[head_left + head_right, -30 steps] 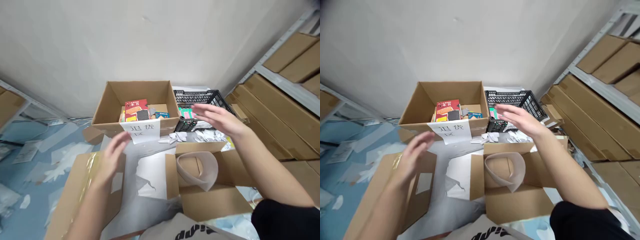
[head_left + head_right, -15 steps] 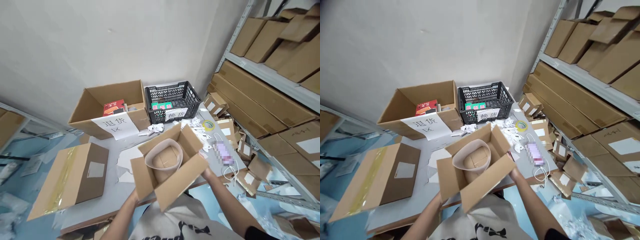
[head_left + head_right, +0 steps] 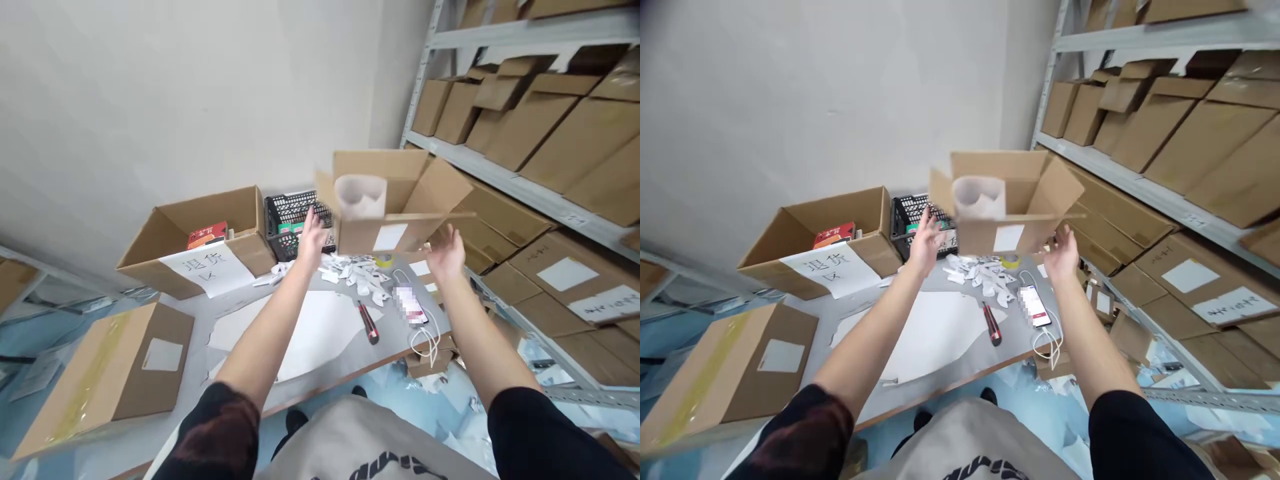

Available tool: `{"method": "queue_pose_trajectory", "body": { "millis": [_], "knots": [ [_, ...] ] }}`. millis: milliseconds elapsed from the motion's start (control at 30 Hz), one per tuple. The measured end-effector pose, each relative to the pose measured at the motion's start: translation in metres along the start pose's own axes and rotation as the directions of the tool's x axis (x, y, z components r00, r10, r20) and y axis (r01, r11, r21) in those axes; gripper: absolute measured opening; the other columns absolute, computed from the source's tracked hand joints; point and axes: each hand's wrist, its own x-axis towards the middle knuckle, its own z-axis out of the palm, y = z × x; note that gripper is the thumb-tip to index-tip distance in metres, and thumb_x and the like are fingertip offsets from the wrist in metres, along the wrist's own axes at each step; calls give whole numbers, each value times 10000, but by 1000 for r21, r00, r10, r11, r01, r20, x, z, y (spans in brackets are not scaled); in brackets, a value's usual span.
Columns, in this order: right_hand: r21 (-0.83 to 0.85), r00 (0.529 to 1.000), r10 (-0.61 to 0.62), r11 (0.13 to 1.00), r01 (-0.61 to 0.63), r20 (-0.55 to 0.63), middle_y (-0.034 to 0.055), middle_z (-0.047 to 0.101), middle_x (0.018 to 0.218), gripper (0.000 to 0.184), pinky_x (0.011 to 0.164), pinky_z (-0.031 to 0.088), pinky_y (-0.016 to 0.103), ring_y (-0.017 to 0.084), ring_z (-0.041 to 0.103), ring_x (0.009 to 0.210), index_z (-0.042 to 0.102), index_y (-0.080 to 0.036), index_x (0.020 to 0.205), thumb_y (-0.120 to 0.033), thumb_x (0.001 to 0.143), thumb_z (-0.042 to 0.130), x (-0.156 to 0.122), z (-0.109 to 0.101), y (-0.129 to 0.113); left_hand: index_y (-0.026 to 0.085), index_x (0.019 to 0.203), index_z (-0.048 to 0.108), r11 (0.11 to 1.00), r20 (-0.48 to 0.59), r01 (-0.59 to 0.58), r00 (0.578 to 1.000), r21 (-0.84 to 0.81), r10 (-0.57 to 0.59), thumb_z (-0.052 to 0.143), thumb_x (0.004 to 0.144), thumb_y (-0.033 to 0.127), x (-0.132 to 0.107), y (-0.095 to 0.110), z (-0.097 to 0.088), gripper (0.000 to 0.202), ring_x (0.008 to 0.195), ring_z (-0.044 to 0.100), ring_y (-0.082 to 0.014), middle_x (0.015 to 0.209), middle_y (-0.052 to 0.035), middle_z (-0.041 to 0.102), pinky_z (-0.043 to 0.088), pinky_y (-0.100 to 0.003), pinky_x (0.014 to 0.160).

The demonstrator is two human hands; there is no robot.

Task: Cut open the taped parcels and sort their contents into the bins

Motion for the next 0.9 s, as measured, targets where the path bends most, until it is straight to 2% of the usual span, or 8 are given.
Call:
{"method": "queue_pose_trajectory", "body": {
  "millis": [133,267,367,433,600,667,767,900],
  "knots": [
    [-10,993,-71,997,70,-95,11,533,1426,356,997,447,440,185,455,1348,656,-359,1154,-441,831,533,20,-21,-43,320,1538,229,963,36,-266,963,-32,267,450,840,170,53,48,75,747,1488,205,-152,1608,30,262,215,-372,1204],
    [41,996,54,998,-51,-69,7,568,1388,358,1041,440,428,204,482,1325,664,-346,1104,-347,746,680,-11,-22,-32,281,1396,518,932,212,-329,932,150,295,531,854,224,19,42,52,544,1457,299,-199,1534,8,415,202,-401,1211],
    [86,990,139,986,-141,35,16,632,1312,334,1051,442,435,218,533,1275,670,-328,1091,-366,758,667,-43,12,-8,271,1348,574,942,218,-184,968,279,124,632,800,257,-22,13,-10,551,1417,376,-255,1487,-22,479,297,-441,1169],
    [69,966,205,974,-218,157,9,646,1299,338,1072,423,446,225,525,1285,676,-329,1098,-388,765,667,-68,58,14,266,1373,550,950,82,-58,996,307,34,665,774,268,-49,-4,-61,611,1394,412,-277,1463,-42,507,338,-448,1146],
    [-38,721,391,891,-453,572,17,623,1344,373,1112,364,464,242,479,1334,678,-329,1150,-442,796,662,-159,218,88,303,1405,507,941,-297,66,954,331,38,649,791,277,-116,-4,-214,631,1404,397,-283,1479,-41,487,366,-457,1124],
    [-85,596,433,850,-520,676,15,610,1361,389,1112,364,462,242,460,1352,667,-333,1173,-467,809,647,-202,277,116,302,1390,526,924,-426,70,899,377,105,651,789,277,-149,8,-283,614,1402,399,-279,1468,-38,500,352,-456,1135],
    [-174,424,479,794,-582,769,6,585,1389,420,1101,387,450,238,440,1369,639,-343,1212,-502,824,617,-261,349,149,274,1382,535,894,-627,101,747,437,222,628,799,275,-210,26,-380,591,1390,415,-269,1457,-50,514,328,-446,1153],
    [-297,291,518,775,-557,804,3,546,1425,480,1086,417,445,244,426,1381,584,-345,1283,-548,849,553,-323,422,182,255,1400,512,879,-765,135,563,458,312,582,821,274,-280,35,-467,584,1379,429,-256,1474,-71,491,322,-429,1153]
  ]
}}
